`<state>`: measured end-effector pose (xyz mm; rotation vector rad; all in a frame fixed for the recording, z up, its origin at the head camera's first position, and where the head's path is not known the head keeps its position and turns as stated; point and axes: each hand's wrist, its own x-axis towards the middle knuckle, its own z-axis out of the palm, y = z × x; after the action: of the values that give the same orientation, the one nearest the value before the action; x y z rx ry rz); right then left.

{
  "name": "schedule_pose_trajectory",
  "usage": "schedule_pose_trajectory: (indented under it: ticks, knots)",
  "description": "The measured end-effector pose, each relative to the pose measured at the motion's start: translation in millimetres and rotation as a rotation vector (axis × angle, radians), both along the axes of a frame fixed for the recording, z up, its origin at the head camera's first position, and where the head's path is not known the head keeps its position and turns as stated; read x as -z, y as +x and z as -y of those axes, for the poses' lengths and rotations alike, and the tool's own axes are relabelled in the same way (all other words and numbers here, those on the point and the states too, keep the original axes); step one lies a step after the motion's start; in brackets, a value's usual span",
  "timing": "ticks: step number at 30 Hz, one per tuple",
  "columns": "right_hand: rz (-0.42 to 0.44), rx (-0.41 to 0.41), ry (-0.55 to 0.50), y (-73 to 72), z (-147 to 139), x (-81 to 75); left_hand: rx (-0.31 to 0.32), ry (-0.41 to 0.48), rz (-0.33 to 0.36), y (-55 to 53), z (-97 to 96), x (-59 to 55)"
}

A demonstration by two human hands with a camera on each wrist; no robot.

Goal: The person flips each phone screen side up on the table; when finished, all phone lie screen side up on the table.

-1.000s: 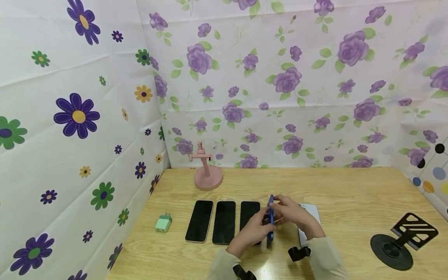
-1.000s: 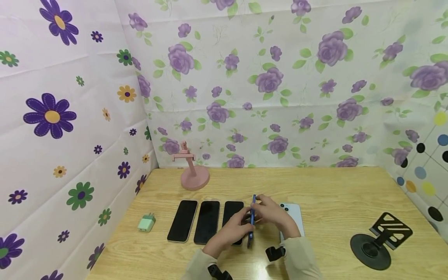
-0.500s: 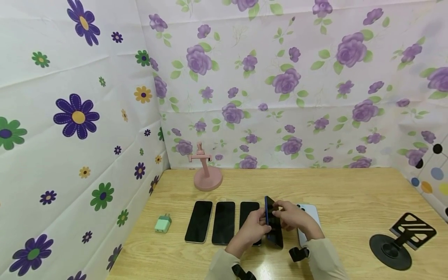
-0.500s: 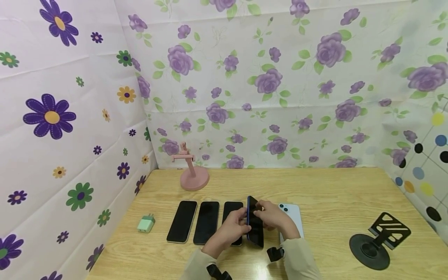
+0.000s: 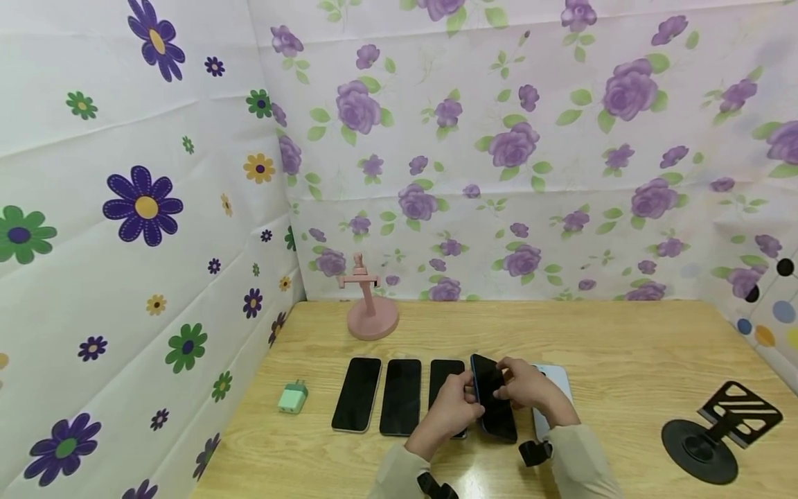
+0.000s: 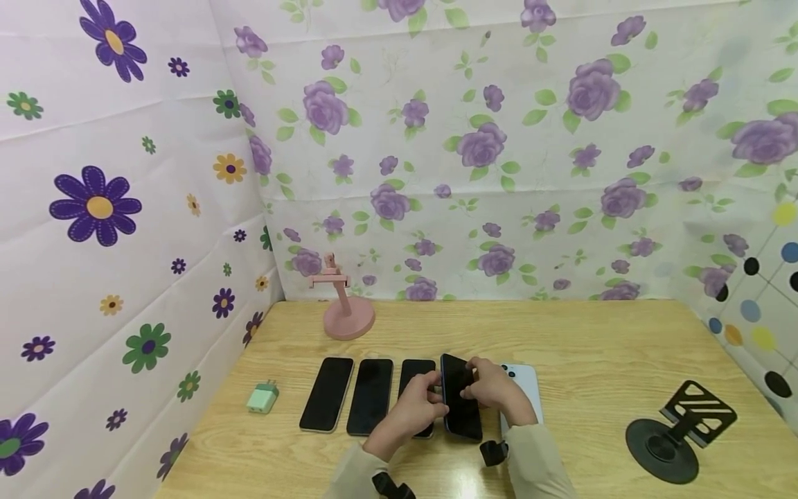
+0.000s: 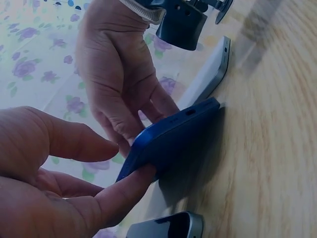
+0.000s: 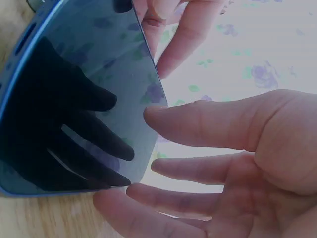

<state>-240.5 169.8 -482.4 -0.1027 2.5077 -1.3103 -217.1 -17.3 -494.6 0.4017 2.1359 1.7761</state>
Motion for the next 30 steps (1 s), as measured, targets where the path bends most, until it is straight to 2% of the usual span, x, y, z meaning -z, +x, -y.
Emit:
schedule_pose_trajectory:
  ticks: [7, 15, 30]
  knots:
    - [-0.002, 0.002, 0.016, 1.4, -1.5, 1.4, -0.057, -0.113, -0.053, 4.1, 2.9, -5.0]
    - [-0.015, -0.013, 0.047, -0.2, -0.7, -0.1, -0.085, -0.160, -0.050, 2.3, 5.1, -5.5]
    - [-0.033, -0.008, 0.068, 0.8, -0.5, -1.1, -0.036, -0.181, -0.039, 0.1, 0.7, 1.9]
